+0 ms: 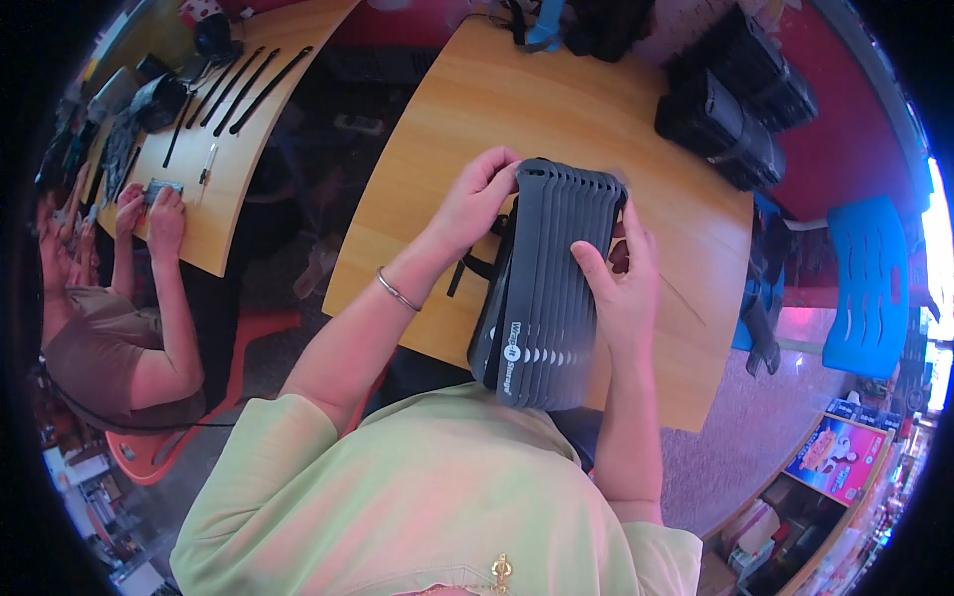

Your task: Packing and bundling small zippered cases using elastic straps.

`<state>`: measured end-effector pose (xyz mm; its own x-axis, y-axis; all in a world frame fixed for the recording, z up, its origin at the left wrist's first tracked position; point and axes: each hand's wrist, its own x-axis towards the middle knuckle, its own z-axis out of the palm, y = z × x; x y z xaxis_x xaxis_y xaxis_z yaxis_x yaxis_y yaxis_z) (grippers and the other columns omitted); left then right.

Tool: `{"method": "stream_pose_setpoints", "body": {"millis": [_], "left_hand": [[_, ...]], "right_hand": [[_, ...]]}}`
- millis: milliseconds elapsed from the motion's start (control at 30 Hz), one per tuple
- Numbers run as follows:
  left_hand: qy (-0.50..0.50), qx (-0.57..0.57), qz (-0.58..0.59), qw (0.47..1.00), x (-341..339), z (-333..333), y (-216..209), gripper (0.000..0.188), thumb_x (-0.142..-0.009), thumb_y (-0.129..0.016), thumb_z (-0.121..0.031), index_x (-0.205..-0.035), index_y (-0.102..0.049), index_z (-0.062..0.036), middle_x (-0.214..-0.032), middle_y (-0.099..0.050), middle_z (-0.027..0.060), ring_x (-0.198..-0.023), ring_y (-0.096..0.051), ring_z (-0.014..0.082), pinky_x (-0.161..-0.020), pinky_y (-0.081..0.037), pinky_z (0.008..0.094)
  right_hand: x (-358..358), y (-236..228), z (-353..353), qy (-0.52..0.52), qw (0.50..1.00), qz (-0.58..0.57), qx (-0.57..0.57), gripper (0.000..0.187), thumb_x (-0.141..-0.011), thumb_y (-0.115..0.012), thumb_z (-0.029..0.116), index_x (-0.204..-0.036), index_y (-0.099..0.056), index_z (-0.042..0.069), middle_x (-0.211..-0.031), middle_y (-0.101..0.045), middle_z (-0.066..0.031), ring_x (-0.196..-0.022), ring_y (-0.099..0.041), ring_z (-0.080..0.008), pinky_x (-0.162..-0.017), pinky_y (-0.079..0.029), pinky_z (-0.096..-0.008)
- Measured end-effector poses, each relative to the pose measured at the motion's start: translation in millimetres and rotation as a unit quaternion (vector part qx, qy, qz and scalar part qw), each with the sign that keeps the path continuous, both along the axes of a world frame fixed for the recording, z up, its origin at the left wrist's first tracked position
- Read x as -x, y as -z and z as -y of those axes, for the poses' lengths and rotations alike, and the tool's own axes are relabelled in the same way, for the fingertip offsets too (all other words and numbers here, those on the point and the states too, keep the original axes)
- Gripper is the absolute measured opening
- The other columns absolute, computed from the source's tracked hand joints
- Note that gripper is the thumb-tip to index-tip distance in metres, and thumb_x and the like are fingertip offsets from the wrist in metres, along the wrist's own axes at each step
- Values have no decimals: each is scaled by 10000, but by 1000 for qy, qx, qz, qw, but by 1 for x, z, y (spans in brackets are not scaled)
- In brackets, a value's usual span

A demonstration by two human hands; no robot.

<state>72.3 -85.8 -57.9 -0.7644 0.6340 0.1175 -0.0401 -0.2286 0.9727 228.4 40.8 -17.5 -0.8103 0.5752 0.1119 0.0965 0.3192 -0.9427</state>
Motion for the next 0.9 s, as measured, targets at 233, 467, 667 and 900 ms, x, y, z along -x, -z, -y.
{"method": "stream_pose_setpoints", "body": {"millis": [233,467,667,900], "left_hand": [[-53,-2,-73,996,-24,24,-24,291,-1004,-431,-145,-1235,-526,4,-1232,-552,68,-1209,-467,135,-1028,-363,279],[-106,16,-160,981,-69,68,-17,120,-906,-524,-46,-1015,-554,-5,-1089,-529,83,-1033,-503,176,-922,-387,299],[-31,78,-212,974,-103,91,-31,140,-768,-671,-79,-760,-539,-33,-939,-491,85,-907,-489,208,-820,-390,310],[-16,91,-223,970,-114,90,-29,177,-772,-691,-112,-749,-534,-34,-908,-494,85,-910,-478,238,-819,-384,333]], "right_hand": [[-19,-3,10,23,994,-107,-25,639,-874,-684,200,-1424,-401,38,-1176,-465,-58,-837,-453,-113,-777,-422,-247],[-67,-16,31,10,999,-48,-1,535,-823,-724,247,-1267,-541,10,-1202,-489,-88,-1063,-511,-174,-899,-433,-303],[-85,-40,39,-116,962,-71,-237,769,-599,-839,457,-1222,-592,80,-1274,-499,-125,-1165,-487,-288,-961,-416,-391],[-84,-34,47,-155,942,-40,-294,664,-541,-862,267,-1161,-652,152,-1269,-573,-42,-1179,-475,-305,-990,-415,-423]]}}
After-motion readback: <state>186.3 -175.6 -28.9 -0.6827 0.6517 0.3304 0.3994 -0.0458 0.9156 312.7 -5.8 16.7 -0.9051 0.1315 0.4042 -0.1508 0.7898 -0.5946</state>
